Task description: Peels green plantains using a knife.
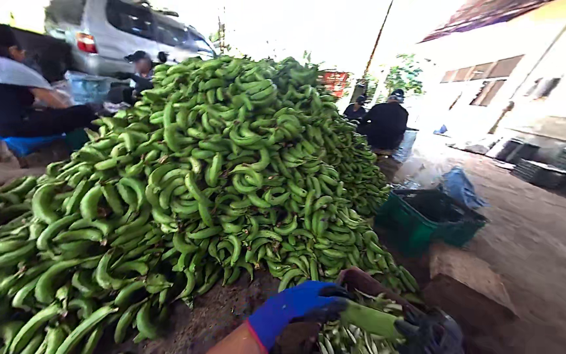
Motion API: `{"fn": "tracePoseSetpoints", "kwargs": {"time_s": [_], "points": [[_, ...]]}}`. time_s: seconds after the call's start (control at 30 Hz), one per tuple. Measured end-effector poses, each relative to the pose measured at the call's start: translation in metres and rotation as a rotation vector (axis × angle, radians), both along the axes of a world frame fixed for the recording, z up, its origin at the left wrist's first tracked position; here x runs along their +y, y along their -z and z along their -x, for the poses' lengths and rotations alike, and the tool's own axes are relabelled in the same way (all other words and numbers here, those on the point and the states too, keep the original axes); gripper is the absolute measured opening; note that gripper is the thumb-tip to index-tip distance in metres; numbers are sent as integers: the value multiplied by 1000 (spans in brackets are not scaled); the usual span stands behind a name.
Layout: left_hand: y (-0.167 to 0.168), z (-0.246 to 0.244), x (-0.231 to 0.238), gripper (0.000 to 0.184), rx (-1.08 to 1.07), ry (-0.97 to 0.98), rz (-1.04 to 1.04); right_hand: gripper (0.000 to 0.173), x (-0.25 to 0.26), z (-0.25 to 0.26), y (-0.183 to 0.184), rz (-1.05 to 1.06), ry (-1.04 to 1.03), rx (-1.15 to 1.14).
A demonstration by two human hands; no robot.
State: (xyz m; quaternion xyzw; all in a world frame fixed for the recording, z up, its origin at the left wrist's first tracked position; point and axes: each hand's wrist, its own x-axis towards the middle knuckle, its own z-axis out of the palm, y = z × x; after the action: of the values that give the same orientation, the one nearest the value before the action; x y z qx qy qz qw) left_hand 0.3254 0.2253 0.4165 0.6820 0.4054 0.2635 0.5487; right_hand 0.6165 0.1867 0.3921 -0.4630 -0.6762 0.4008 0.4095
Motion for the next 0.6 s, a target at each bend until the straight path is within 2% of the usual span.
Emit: {"fn": "tracePoseSetpoints", "kwargs": {"time_s": [0.1, 0.17, 0.23, 0.33, 0.4, 0.5, 0.6], "points": [[-16, -63, -6, 46, -183, 26, 21, 60, -14, -28, 2, -107, 164, 210], [-10, -98, -16, 53, -325, -28, 89, 50, -24, -34, -5, -100, 290, 334], [10, -126, -24, 58, -367, -78, 142, 44, -33, -31, -5, -29, 374, 352], [38, -152, -27, 52, -601, -351, 248, 61, -29, -34, 13, 110, 325, 173], [43, -148, -19, 56, -692, -483, 216, 67, -30, -30, 8, 175, 330, -39], [41, -134, -5, 57, -670, -536, 59, 59, -31, -25, 2, 103, 423, -250], [47, -126, -3, 53, -577, -511, -35, 50, -28, -27, 3, 165, 393, -304]]}}
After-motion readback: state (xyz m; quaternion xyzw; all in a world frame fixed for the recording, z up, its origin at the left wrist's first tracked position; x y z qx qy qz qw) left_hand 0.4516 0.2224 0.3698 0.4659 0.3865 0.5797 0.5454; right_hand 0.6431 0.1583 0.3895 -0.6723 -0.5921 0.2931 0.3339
